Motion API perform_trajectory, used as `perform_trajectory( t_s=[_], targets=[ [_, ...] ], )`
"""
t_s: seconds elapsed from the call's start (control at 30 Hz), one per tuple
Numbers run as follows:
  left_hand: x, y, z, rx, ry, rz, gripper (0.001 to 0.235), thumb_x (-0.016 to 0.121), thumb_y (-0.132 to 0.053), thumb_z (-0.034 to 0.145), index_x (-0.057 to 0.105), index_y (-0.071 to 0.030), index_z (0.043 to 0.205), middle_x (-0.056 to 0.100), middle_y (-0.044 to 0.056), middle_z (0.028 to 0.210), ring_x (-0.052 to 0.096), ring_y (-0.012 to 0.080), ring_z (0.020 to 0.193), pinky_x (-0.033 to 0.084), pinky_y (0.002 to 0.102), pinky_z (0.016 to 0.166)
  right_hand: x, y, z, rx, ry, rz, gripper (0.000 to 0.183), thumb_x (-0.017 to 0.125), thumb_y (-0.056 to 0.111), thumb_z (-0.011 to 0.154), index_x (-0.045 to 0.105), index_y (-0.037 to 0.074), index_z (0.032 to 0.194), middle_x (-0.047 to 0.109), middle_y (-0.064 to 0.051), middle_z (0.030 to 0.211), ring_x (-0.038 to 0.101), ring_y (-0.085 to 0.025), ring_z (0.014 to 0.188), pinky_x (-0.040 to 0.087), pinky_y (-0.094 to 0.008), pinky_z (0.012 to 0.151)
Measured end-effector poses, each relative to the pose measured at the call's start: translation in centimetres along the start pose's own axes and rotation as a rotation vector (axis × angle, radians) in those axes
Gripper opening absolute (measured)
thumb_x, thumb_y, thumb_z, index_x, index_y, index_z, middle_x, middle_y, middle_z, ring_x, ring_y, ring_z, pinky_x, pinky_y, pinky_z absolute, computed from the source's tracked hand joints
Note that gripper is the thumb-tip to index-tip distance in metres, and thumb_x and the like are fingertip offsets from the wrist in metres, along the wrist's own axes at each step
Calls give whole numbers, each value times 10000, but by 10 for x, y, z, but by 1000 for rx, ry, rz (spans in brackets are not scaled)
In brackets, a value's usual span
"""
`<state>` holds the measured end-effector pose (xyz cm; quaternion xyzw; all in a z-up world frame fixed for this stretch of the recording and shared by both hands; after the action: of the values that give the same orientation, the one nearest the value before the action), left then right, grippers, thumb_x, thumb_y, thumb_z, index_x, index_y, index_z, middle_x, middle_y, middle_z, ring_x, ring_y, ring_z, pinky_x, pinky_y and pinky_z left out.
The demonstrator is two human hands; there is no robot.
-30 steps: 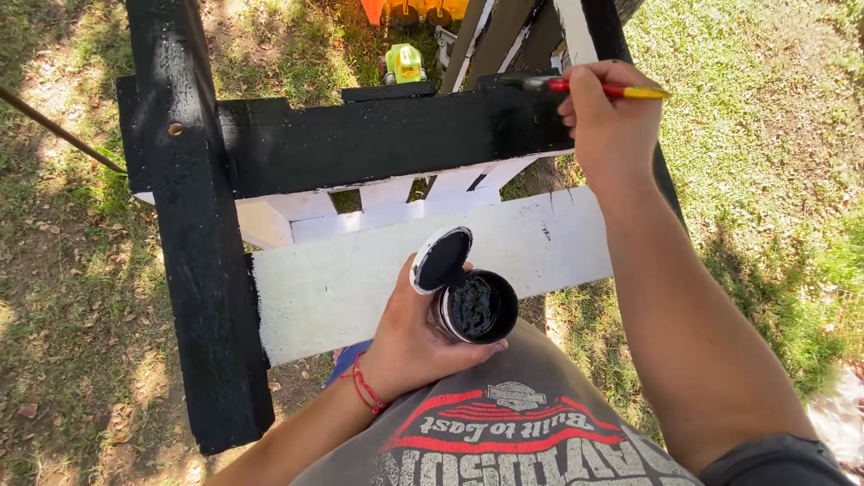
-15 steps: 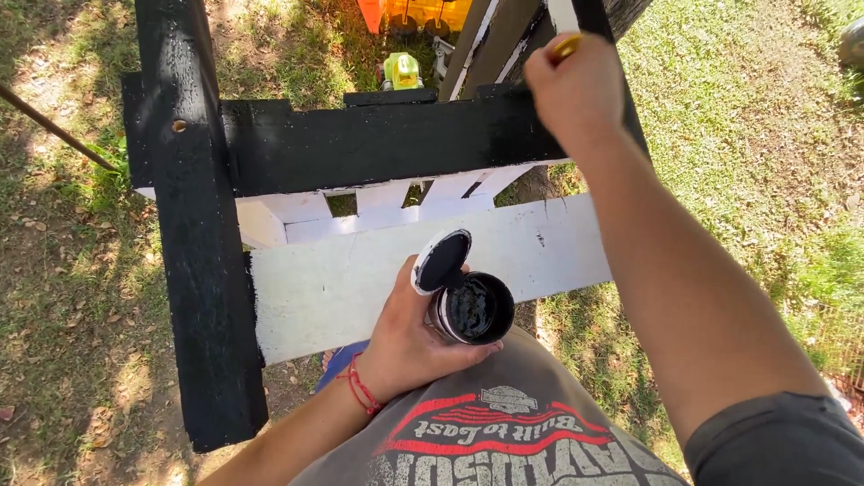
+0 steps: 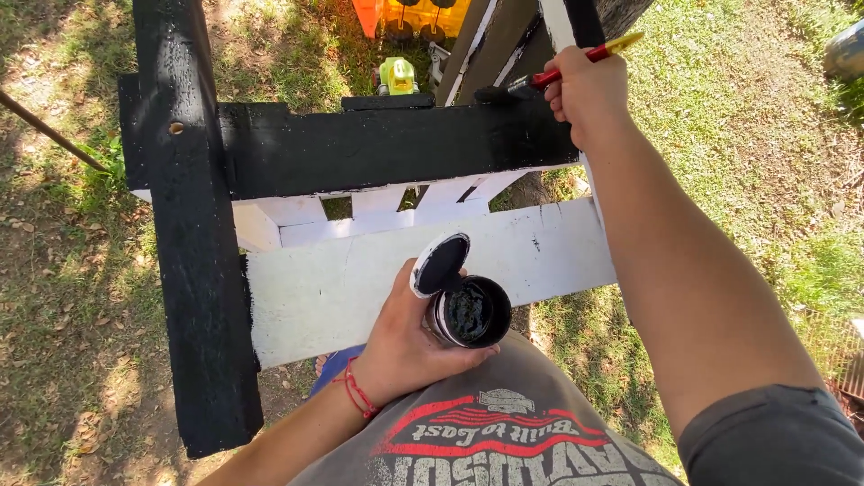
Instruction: The person paints a white wooden structure black using a paintbrush and a small container of black paint. They repeatedly dip the brush into the paint and apply it to the horizontal and vertical slats of the structure.
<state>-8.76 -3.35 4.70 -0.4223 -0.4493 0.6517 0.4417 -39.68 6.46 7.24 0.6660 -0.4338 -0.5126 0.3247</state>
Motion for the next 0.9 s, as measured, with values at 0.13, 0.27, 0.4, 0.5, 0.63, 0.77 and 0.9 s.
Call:
perform_trajectory(
  t_s=[0.13,0.27,0.4,0.5,0.63,0.77,0.9],
  targets=[
    [-1,-2,0,37,-16,-7,880,883,-371,671,460,-104,1395,522,120,1199,595,280,1138,517,397,972,0,18,17,-230,-55,-271,119,608,199,894,522,150,960,603,-29,772,638,-100,588,571,-219,591],
    [-4,-1,1,-20,-13,4,780,873,-395,655,524,-117,1295,531,108,1165,600,270,1107,523,397,940,-12,40,38,-496,-144,-531,151,633,234,871,576,99,905,630,-85,766,651,-214,611,528,-386,488],
    [-3,2,-1,-36,-2,-47,797,874,-358,657,513,-114,1324,511,114,1205,602,272,1141,521,392,969,3,45,20,-584,-139,-738,174,629,190,894,555,133,747,545,-38,625,512,-175,513,414,-354,424],
    [-1,1,1,-24,11,-40,810,872,-356,662,503,-116,1341,517,111,1197,594,268,1148,513,391,967,7,36,10,-353,-61,-511,97,612,194,889,544,129,870,597,-23,703,550,-116,534,486,-282,509],
    [-1,2,2,-37,14,-49,836,859,-378,676,472,-121,1371,511,115,1204,593,285,1131,525,413,936,-10,35,-2,-96,-55,-100,159,574,178,838,677,74,900,600,-9,575,504,-51,432,394,-152,415],
    [-2,6,3,-35,5,-53,801,875,-367,660,502,-126,1326,524,117,1215,583,286,1156,500,417,951,-36,54,-26,-408,-52,-285,126,649,262,907,591,156,945,661,6,699,636,-24,555,550,-150,529],
    [0,5,3,-22,1,-47,811,890,-355,652,502,-118,1323,533,113,1190,590,276,1130,512,390,926,-37,31,-41,-462,74,-550,205,608,313,1029,709,135,1048,713,5,767,671,-64,643,559,-220,557]
  ],
)
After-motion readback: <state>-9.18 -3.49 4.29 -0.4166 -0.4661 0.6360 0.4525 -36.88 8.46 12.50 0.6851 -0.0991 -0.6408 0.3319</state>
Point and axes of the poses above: each hand's wrist, its own z-axis towards the middle knuckle, its own x-axis out of the palm, y = z × x, the point moved 10 cm from there along z, towards the middle knuckle
